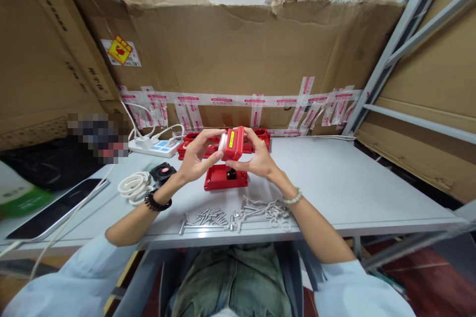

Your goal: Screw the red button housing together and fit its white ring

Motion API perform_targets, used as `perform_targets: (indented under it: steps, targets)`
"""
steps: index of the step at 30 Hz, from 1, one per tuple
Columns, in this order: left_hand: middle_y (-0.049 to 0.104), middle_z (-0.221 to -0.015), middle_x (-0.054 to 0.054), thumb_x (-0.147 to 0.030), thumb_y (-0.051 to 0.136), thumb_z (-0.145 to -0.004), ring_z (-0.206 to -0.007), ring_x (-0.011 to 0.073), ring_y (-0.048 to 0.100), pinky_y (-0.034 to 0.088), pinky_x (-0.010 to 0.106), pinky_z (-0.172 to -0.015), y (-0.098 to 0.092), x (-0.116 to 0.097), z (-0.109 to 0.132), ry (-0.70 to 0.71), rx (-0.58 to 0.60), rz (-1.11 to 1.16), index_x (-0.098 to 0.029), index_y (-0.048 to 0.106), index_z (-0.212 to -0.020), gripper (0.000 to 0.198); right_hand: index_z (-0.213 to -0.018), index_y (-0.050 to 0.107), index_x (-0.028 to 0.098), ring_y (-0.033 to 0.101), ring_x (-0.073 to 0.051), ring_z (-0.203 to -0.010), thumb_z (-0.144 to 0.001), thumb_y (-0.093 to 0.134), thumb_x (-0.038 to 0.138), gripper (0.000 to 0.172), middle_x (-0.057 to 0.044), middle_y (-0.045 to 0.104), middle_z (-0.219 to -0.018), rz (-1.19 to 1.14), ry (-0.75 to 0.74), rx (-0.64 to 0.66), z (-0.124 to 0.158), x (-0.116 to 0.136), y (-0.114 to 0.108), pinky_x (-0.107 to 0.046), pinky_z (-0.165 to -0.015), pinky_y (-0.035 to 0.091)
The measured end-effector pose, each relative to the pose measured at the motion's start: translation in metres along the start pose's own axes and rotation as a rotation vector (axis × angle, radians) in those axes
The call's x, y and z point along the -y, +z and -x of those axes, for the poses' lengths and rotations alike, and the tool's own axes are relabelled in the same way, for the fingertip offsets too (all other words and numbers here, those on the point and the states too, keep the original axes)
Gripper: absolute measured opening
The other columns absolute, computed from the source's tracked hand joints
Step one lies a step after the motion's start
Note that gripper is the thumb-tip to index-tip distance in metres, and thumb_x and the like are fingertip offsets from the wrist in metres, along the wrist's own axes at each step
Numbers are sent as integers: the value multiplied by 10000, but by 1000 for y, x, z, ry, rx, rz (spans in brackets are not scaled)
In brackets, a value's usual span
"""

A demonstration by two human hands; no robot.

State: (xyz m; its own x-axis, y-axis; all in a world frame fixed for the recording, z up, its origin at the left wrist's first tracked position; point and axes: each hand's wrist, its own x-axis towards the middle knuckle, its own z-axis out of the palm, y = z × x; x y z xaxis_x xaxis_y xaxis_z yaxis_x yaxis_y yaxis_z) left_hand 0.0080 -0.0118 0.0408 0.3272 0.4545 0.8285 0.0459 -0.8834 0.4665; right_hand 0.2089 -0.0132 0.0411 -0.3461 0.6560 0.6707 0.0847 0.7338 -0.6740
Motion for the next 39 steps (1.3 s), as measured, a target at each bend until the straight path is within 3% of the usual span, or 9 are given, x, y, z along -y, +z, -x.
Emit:
perform_targets:
  steps: [9, 16, 19, 22, 25, 27, 31, 36, 39]
  targets:
    - [475, -1426, 100, -334, 659, -862, -1309, 272, 462, 440, 440, -1062, 0, -3, -1, -68, 29, 119, -276, 478, -1364, 537, -1217, 500, 287, 650, -266, -1043, -571, 872, 392, 753, -63, 656, -1135, 10, 29, -10, -1, 0, 1, -456, -934, 536]
    - [605, -1145, 99, -384, 582, -908, -1050, 226, 595, 518, 373, -888, -1, -2, -2, -154, -2, 60, -214, 580, -1227, 362, -1193, 504, 277, 659, -262, -1034, -563, 872, 388, 738, -67, 665, -1154, -5, 42, -7, -1, 1, 2, -454, -921, 539]
    - [560, -1289, 114, -365, 643, -858, -1189, 265, 544, 490, 390, -959, -3, -2, -3, -100, 34, 91, -229, 562, -1267, 439, -1172, 510, 263, 674, -255, -994, -579, 864, 365, 698, -64, 681, -1099, -7, 45, -15, -2, 2, 2, -457, -920, 535]
    - [483, -1416, 111, -416, 637, -848, -1268, 285, 487, 479, 413, -975, -4, -1, -3, -149, 31, 103, -263, 459, -1369, 571, -1163, 516, 240, 679, -248, -973, -589, 860, 338, 677, -72, 686, -1073, 8, 64, -28, -2, 2, 3, -456, -931, 528]
    - [596, -1236, 107, -455, 555, -899, -1095, 246, 583, 499, 390, -892, -4, 1, -2, -270, 10, 59, -227, 510, -1293, 456, -1169, 516, 238, 675, -244, -985, -588, 862, 341, 684, -72, 683, -1079, 22, 74, -21, -1, 2, 4, -443, -927, 532]
    - [622, -1155, 98, -433, 566, -896, -1040, 232, 596, 486, 379, -889, -4, 2, -2, -267, 33, 46, -208, 548, -1233, 406, -1171, 514, 236, 671, -246, -1001, -585, 863, 353, 692, -73, 679, -1089, 32, 74, -23, -1, 1, 4, -441, -930, 532]
    - [512, -1345, 103, -420, 652, -822, -1210, 267, 494, 442, 402, -958, -5, 3, -2, -178, 60, 81, -262, 406, -1391, 641, -1189, 503, 231, 667, -253, -1021, -588, 863, 371, 715, -87, 669, -1130, 26, 77, -28, -1, -1, 4, -450, -934, 532]
    - [572, -1051, 56, -421, 579, -870, -982, 208, 553, 471, 373, -858, -4, 7, -1, -295, 3, 56, -230, 427, -1346, 535, -1201, 502, 236, 655, -260, -1057, -582, 869, 358, 730, -93, 661, -1161, 33, 65, -23, -1, -3, 4, -457, -955, 521]
    - [551, -1161, 69, -384, 649, -807, -1071, 225, 526, 459, 366, -876, -4, 7, -1, -207, 43, 67, -252, 394, -1366, 628, -1203, 504, 230, 655, -265, -1054, -579, 869, 369, 737, -93, 663, -1146, 59, 63, -34, -1, -4, 4, -463, -957, 517]
